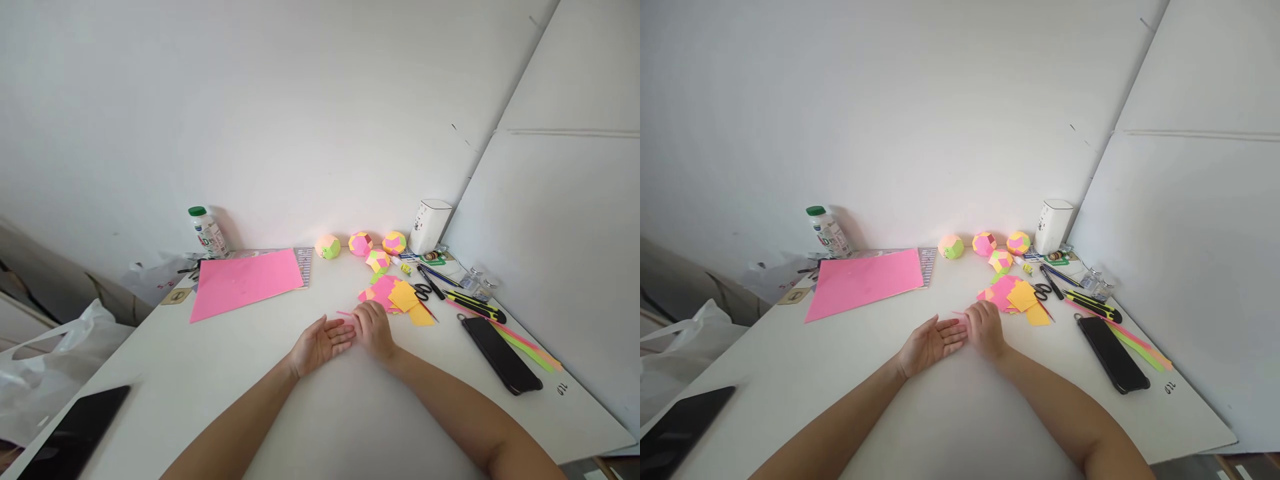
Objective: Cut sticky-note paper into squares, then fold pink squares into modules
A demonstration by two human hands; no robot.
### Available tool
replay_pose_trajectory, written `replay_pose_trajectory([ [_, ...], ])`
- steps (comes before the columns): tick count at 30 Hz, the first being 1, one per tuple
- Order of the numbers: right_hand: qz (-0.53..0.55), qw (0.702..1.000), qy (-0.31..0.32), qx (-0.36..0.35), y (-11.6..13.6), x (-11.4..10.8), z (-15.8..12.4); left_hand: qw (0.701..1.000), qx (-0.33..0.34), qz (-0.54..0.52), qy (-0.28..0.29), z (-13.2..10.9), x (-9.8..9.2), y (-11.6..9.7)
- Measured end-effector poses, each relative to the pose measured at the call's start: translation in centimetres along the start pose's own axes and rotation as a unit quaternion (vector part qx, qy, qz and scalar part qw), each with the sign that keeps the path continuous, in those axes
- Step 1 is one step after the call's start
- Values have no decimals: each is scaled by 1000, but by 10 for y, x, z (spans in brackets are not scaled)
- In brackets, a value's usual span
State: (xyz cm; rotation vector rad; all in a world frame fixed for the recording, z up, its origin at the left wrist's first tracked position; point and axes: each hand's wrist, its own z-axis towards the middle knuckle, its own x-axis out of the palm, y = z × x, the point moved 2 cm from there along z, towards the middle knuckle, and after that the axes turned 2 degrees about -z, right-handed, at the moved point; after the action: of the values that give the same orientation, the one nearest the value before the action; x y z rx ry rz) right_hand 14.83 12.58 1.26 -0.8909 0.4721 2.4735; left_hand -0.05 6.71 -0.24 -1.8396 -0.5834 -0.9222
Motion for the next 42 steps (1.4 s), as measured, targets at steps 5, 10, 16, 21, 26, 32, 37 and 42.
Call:
replay_pose_trajectory([
  [5, 104, 988, 11, -113, 29, 3, -9, 996, 64, 47, -40, 0, -5, 0],
  [10, 158, 979, 16, -128, 27, 7, -7, 983, 147, 46, -104, -4, -7, 1],
  [16, 204, 974, 26, -97, 18, 9, -4, 981, 163, 70, -77, -5, -4, 2],
  [21, 217, 975, 44, -17, 11, 9, -4, 985, 144, 65, -71, -3, -4, -1],
  [26, 340, 930, 96, 101, 6, 11, -2, 986, 150, 48, -54, -2, 1, -2],
  [32, 372, 902, 112, 188, 1, 15, -1, 978, 171, 110, -43, -5, 5, 1],
  [37, 355, 920, 76, 148, 1, 13, 0, 878, 299, 340, -154, -8, -4, 0],
  [42, 388, 911, 29, 140, -1, 14, -5, 873, 296, 322, -217, -11, -11, -5],
])
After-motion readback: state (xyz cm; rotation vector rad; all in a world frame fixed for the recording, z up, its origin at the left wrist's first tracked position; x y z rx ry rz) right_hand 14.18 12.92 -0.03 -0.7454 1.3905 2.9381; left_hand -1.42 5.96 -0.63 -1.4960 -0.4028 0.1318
